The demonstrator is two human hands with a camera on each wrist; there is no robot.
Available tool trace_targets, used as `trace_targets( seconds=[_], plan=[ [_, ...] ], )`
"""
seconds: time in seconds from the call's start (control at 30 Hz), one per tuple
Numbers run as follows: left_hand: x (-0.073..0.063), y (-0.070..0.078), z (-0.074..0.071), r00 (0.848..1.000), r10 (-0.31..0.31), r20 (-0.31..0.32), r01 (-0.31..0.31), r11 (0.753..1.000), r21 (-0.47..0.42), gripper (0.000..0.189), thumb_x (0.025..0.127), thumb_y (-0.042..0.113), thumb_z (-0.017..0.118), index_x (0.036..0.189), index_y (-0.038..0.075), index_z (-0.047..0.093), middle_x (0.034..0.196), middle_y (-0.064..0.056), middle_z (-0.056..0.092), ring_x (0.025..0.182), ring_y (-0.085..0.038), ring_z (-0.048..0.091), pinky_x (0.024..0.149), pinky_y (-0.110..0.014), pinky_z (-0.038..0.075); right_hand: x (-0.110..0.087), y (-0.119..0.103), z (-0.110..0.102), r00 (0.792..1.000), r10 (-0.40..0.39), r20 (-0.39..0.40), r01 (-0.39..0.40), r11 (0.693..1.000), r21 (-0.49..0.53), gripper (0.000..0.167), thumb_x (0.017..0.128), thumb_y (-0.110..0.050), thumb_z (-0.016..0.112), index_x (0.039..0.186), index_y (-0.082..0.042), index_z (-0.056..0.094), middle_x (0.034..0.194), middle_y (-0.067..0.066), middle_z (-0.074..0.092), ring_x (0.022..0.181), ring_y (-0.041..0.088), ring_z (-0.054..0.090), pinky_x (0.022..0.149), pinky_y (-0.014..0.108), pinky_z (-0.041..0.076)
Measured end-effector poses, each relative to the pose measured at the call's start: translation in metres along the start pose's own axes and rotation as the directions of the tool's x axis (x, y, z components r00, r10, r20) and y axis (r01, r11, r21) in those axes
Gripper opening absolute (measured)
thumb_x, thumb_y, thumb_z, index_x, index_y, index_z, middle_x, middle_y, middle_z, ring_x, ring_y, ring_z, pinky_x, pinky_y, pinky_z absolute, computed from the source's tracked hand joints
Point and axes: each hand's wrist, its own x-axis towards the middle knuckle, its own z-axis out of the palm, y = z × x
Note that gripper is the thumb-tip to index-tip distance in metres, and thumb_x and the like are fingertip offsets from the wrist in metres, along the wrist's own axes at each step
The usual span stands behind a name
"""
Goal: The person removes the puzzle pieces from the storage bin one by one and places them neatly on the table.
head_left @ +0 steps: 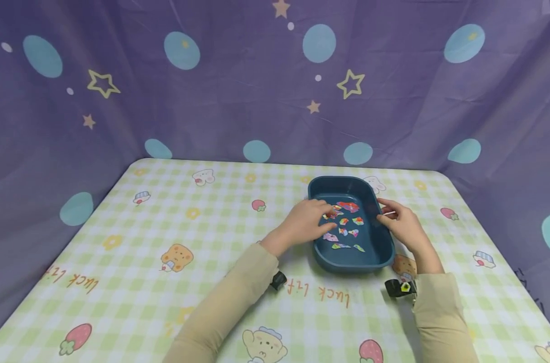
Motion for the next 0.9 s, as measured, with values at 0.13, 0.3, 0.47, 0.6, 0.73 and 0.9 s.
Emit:
trace_targets(
  seconds=[0.13, 0.3, 0.47, 0.6, 0.73, 0.9],
  plan=[
    [0.007, 0.009, 0.005, 0.997, 0.029, 0.064, -0.027, 0.999, -0.035, 0.029, 0.085, 0.034, 0.061, 0.110, 0.018, 0.065, 0.105, 0.005, 0.065, 0.099, -0.009, 0.059, 0.081, -0.025, 0.046, 0.001, 0.001, 0.000, 1.000, 0.003, 0.005, -0.003, 1.000, 0.017, 0.050, 0.089, -0.013, 0.055, 0.135, -0.003, 0.041, 0.109, 0.022, 0.054, 0.093, 0.028, 0.058, 0.069, 0.024, 0.045],
    [0.015, 0.019, 0.011, 0.979, 0.054, 0.197, -0.043, 0.997, -0.058, 0.026, 0.085, 0.033, 0.063, 0.109, 0.023, 0.066, 0.097, 0.012, 0.066, 0.088, -0.002, 0.060, 0.073, -0.021, 0.046, 0.002, 0.005, 0.001, 1.000, 0.004, 0.013, -0.005, 0.998, 0.062, 0.049, 0.088, -0.013, 0.055, 0.135, -0.003, 0.042, 0.103, 0.018, 0.053, 0.077, 0.005, 0.054, 0.063, 0.019, 0.044],
    [0.023, 0.026, 0.014, 0.947, 0.052, 0.317, -0.051, 0.999, -0.012, 0.029, 0.082, 0.036, 0.066, 0.108, 0.025, 0.066, 0.087, 0.016, 0.064, 0.076, 0.002, 0.057, 0.069, -0.020, 0.047, 0.002, 0.008, 0.000, 1.000, -0.002, 0.023, -0.001, 0.991, 0.133, 0.050, 0.089, -0.013, 0.054, 0.136, -0.003, 0.040, 0.105, 0.019, 0.050, 0.072, -0.002, 0.049, 0.059, 0.020, 0.043],
    [0.027, 0.029, 0.016, 0.923, 0.028, 0.384, -0.046, 0.998, 0.038, 0.031, 0.078, 0.037, 0.069, 0.108, 0.027, 0.066, 0.084, 0.016, 0.063, 0.078, 0.000, 0.057, 0.070, -0.023, 0.047, 0.001, 0.008, -0.001, 0.999, -0.006, 0.046, -0.002, 0.984, 0.176, 0.051, 0.089, -0.014, 0.053, 0.137, -0.004, 0.038, 0.112, 0.023, 0.050, 0.074, -0.002, 0.050, 0.058, 0.020, 0.042],
    [0.030, 0.031, 0.019, 0.899, 0.002, 0.437, -0.041, 0.996, 0.079, 0.031, 0.076, 0.038, 0.072, 0.104, 0.028, 0.066, 0.082, 0.015, 0.061, 0.078, -0.003, 0.056, 0.072, -0.028, 0.047, 0.000, 0.009, -0.001, 0.998, -0.014, 0.068, -0.002, 0.975, 0.224, 0.053, 0.090, -0.015, 0.053, 0.138, -0.004, 0.036, 0.117, 0.025, 0.048, 0.076, -0.004, 0.051, 0.059, 0.020, 0.043],
    [0.032, 0.033, 0.023, 0.891, -0.016, 0.454, -0.042, 0.992, 0.117, 0.025, 0.074, 0.033, 0.074, 0.098, 0.027, 0.067, 0.088, 0.015, 0.062, 0.080, -0.004, 0.056, 0.073, -0.028, 0.047, 0.000, 0.012, -0.001, 0.995, -0.011, 0.101, -0.020, 0.952, 0.305, 0.055, 0.090, -0.016, 0.055, 0.139, -0.004, 0.034, 0.123, 0.025, 0.045, 0.079, -0.005, 0.053, 0.061, 0.019, 0.045]
  ],
)
